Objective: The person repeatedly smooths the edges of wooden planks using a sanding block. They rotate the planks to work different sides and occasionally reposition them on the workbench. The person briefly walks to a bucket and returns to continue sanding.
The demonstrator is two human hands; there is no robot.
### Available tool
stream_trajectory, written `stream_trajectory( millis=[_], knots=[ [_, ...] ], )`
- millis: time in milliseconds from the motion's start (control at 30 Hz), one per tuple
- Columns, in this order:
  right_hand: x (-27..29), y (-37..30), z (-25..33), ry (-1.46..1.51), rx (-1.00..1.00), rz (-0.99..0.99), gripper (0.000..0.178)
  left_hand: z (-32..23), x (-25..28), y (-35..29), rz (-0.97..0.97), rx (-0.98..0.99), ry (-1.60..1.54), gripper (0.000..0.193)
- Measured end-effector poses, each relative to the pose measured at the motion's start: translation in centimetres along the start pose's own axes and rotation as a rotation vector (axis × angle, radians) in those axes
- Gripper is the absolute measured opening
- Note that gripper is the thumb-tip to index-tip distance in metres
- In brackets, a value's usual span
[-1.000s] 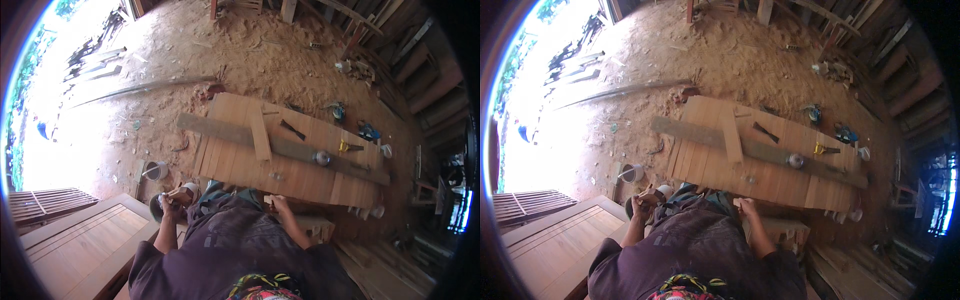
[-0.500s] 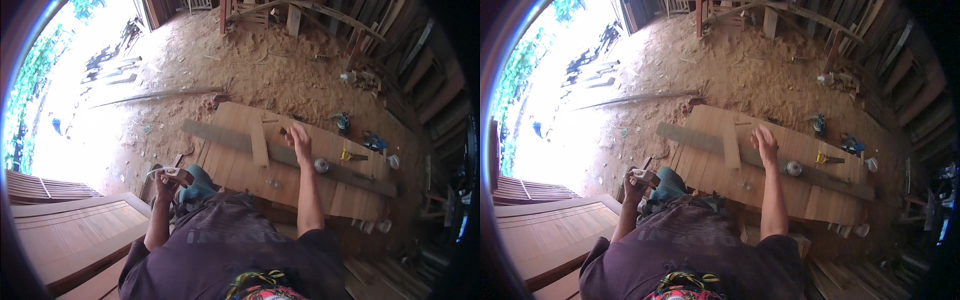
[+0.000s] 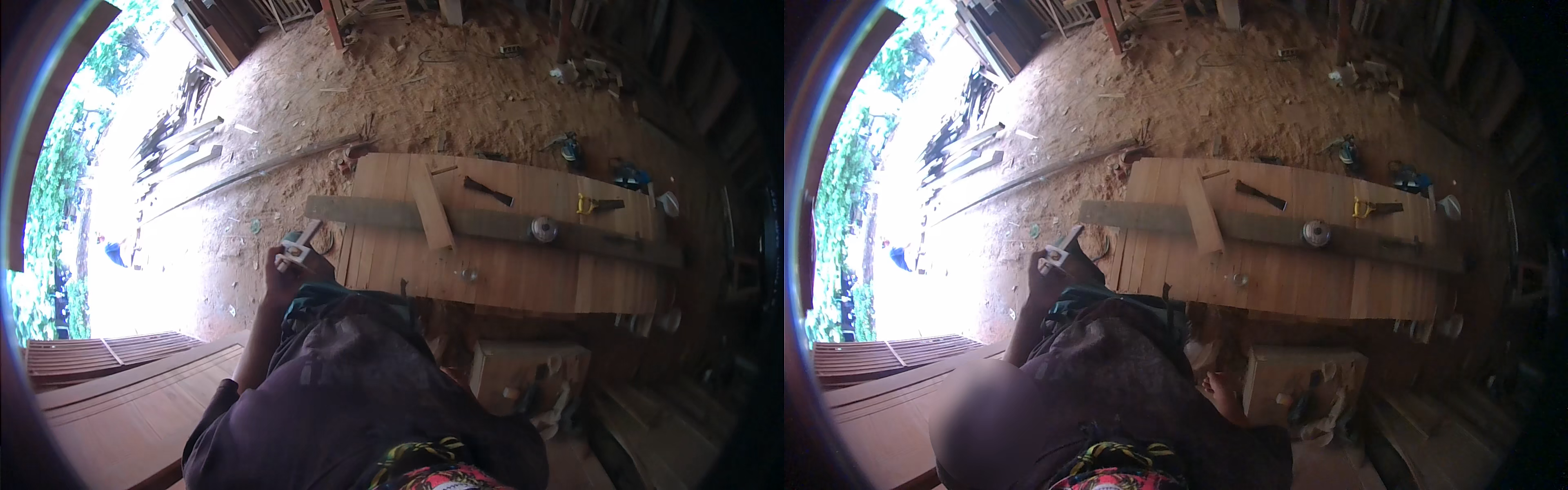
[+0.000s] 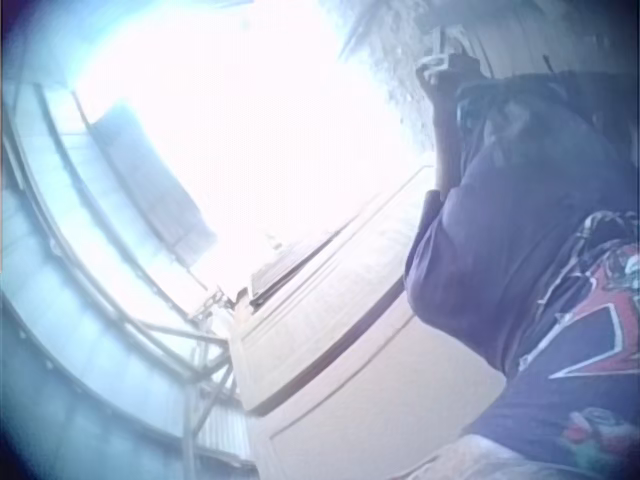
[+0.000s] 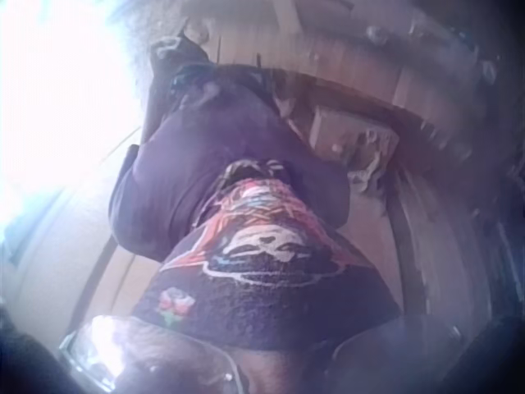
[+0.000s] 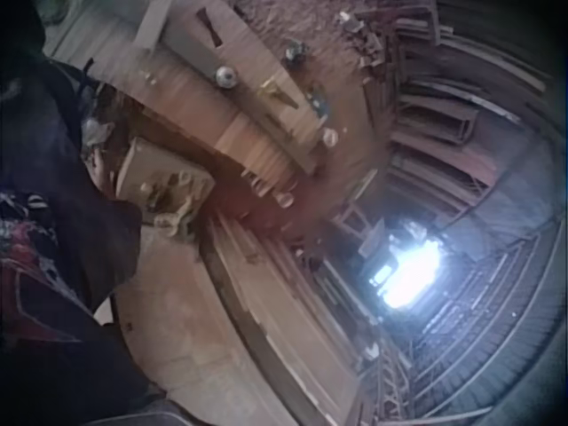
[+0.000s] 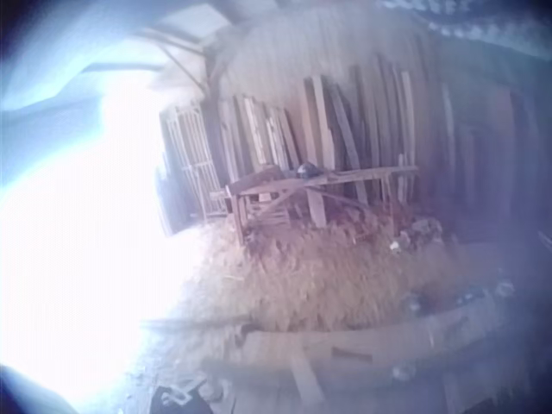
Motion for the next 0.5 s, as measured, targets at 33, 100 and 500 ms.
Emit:
stream_trajectory(
  millis=[33, 100, 500],
  knots=[
    [-0.6, 1.2, 0.1, -0.045, 0.017, -0.008, 0.029, 0.3, -1.3, 0.2, 0.007, -0.034, 0.103, 0.040],
    [-2.6, 4.3, 2.0, -0.062, 0.082, -0.038, 0.028, 1.8, -0.8, 2.2, 0.091, 0.165, -0.145, 0.047],
    [-1.2, 9.2, 37.8, 0.080, 0.591, -0.353, 0.026, 0.5, 7.7, 10.0, 0.086, 0.136, -0.048, 0.031]
  ],
)
Point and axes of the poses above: each hand's wrist, its own y-axis towards the middle knuckle, its own x-axis out of the back of the hand, z = x × y, the point moved 6 cm from there along y, towards the middle knuckle, and after that the axes turned 15 degrees about x, right-handed, at the moved point
